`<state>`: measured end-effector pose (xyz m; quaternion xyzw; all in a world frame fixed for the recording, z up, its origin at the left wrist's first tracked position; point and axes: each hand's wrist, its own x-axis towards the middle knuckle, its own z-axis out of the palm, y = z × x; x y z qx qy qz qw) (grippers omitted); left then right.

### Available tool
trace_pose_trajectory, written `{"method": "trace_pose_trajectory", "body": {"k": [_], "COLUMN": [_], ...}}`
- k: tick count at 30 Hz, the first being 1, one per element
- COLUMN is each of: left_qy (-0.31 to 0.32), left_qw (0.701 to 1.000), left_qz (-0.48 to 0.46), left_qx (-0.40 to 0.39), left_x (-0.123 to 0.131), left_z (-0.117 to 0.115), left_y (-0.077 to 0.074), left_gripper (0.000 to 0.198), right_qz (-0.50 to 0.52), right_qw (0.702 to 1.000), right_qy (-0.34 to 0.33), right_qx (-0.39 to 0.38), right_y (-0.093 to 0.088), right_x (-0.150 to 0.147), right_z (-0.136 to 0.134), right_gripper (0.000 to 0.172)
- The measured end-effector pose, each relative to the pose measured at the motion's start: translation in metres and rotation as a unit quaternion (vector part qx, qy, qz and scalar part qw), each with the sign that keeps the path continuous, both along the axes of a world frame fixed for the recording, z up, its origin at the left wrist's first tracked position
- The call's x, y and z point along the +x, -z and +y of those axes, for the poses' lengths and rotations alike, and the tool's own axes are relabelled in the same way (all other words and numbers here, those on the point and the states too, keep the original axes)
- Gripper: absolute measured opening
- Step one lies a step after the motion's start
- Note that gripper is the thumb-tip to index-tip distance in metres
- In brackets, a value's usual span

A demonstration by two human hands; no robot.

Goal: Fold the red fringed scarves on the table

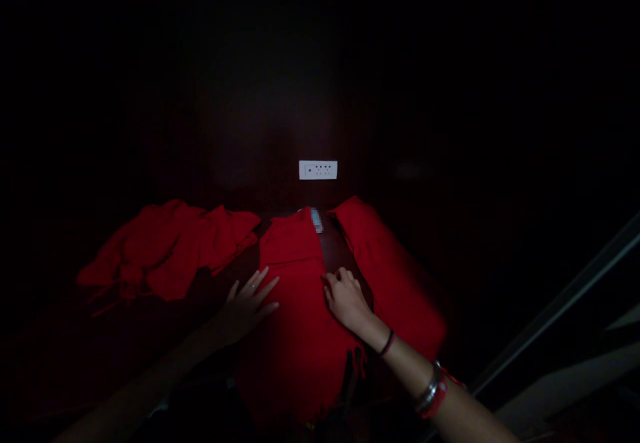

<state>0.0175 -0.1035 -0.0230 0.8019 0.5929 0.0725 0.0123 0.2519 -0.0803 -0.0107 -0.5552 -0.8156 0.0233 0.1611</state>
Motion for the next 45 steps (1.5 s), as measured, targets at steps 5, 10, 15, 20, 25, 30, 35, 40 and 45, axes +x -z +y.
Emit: {"method": "trace_pose_trajectory", "body": {"k": [5, 10, 15, 20, 25, 30, 35, 40, 45], "left_qy": [-0.030, -0.046, -0.117, -0.079, -0.081, -0.072, -0.072, -0.082, -0.147], "left_qw": [0.999, 0.991, 0.966, 0.913, 0.866, 0.857, 0.842, 0.779, 0.729], "left_qz": [-0.021, -0.124, -0.231, -0.360, -0.454, -0.420, -0.416, -0.525, -0.560], "left_qx": [-0.019, 0.015, -0.001, -0.176, -0.191, -0.290, -0.335, -0.333, -0.366], "left_x": [0.005, 0.002, -0.015, -0.023, -0.015, -0.011, -0.014, -0.012, -0.006], "left_z": [-0.006, -0.005, -0.003, -0.004, -0.009, -0.034, -0.046, -0.045, -0.054], "left_y": [0.005, -0.007, -0.019, -0.009, -0.020, -0.041, -0.050, -0.055, -0.042], "left_gripper": [0.058, 0.048, 0.047, 0.055, 0.060, 0.053, 0.049, 0.046, 0.042], "right_qz": [0.082, 0.129, 0.120, 0.202, 0.371, 0.429, 0.418, 0.475, 0.505], "right_qw": [0.994, 0.988, 0.987, 0.971, 0.905, 0.834, 0.841, 0.810, 0.729], "right_qy": [-0.042, -0.042, -0.025, -0.025, 0.011, 0.011, -0.023, -0.012, -0.022], "right_qx": [-0.066, -0.072, -0.109, -0.129, -0.209, -0.348, -0.342, -0.342, -0.462], "right_y": [-0.007, -0.013, -0.012, -0.005, -0.010, -0.021, -0.026, -0.044, -0.045], "right_x": [-0.002, -0.002, 0.002, 0.003, 0.001, 0.005, 0.009, 0.009, 0.017], "right_z": [0.001, 0.002, -0.003, -0.003, -0.007, -0.030, -0.045, -0.046, -0.055], "right_gripper": [0.034, 0.029, 0.034, 0.028, 0.023, 0.050, 0.050, 0.035, 0.061]}}
